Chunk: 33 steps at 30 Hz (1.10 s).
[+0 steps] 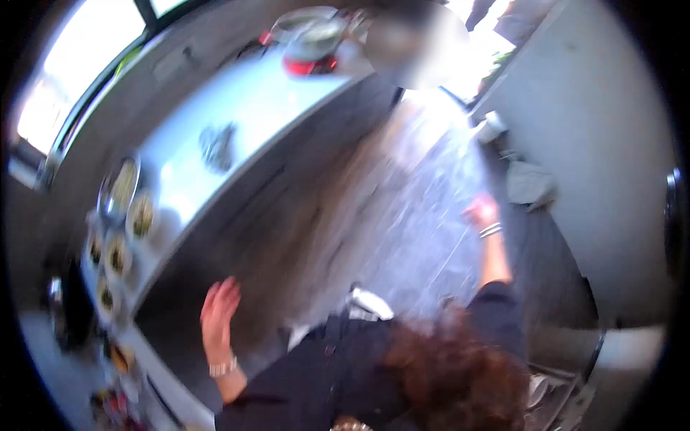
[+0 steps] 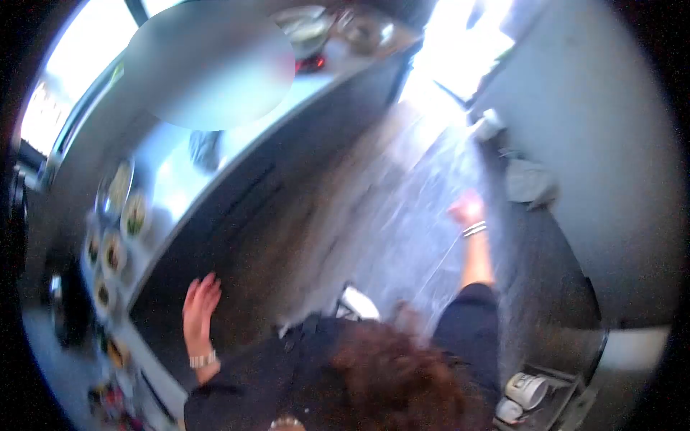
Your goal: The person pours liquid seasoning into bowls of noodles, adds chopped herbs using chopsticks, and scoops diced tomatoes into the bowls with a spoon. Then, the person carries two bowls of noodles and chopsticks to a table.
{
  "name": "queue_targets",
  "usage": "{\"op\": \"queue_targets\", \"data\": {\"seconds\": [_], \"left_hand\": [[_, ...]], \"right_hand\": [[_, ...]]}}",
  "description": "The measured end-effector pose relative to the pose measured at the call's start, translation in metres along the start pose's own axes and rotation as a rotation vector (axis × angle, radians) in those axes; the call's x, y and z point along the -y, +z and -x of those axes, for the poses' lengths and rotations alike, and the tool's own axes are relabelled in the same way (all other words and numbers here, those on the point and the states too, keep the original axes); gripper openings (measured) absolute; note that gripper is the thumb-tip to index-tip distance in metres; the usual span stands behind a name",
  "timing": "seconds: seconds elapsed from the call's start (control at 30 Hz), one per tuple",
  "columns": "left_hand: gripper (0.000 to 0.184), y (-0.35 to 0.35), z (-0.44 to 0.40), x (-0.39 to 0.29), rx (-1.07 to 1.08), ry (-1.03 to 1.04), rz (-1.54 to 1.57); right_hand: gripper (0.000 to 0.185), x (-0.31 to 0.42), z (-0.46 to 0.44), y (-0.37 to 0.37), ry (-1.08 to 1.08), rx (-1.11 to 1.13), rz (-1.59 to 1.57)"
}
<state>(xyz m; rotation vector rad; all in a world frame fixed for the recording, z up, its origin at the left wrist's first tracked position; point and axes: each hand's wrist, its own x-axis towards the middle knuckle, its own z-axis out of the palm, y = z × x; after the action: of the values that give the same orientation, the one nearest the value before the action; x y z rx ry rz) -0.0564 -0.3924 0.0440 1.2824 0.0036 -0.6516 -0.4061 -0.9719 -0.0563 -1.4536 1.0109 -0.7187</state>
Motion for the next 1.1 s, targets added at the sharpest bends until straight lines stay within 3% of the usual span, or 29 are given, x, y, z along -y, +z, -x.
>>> {"op": "queue_targets", "data": {"seconds": [0.03,0.07,0.13,0.2,0.27,0.33,0.47,0.57,0.7,0.93,1.1], "left_hand": [[0.037,0.025,-0.002,-0.008,0.050,-0.038,-0.018],[0.029,0.034,-0.009,-0.011,0.067,-0.086,-0.063],[0.026,0.040,-0.012,-0.013,0.135,-0.002,-0.108],[0.027,0.035,-0.007,-0.005,0.127,0.024,-0.078],[0.028,0.045,0.008,0.011,0.054,-0.018,-0.065],[0.029,0.040,0.014,0.011,0.021,-0.019,-0.033],[0.028,0.053,0.022,0.004,-0.015,-0.004,-0.007],[0.025,0.053,0.023,0.002,-0.012,0.001,-0.001],[0.026,0.032,0.019,0.010,-0.022,-0.023,0.034],[0.024,-0.011,0.031,0.034,-0.099,-0.008,0.159],[0.023,-0.042,0.046,0.042,-0.167,0.013,0.285]], "right_hand": [[0.012,0.030,-0.023,-0.032,-0.067,-0.067,-0.013],[0.013,0.044,-0.058,-0.091,0.135,0.000,-0.552],[0.018,0.074,-0.134,-0.189,-0.052,0.058,-0.413],[0.026,0.123,-0.156,-0.210,-0.048,-0.320,-0.138],[0.031,0.103,-0.174,-0.235,0.004,-0.230,-0.174],[0.033,0.095,-0.168,-0.204,0.036,-0.091,-0.258],[0.030,0.051,-0.144,-0.109,0.234,-0.139,-0.301],[0.028,0.018,-0.136,-0.103,0.370,-0.025,-0.398],[0.032,0.023,-0.100,-0.113,0.340,0.013,-0.355],[0.056,0.013,-0.057,-0.142,0.344,0.021,-0.412],[0.057,0.033,-0.024,-0.103,0.394,-0.099,-0.327]]}}
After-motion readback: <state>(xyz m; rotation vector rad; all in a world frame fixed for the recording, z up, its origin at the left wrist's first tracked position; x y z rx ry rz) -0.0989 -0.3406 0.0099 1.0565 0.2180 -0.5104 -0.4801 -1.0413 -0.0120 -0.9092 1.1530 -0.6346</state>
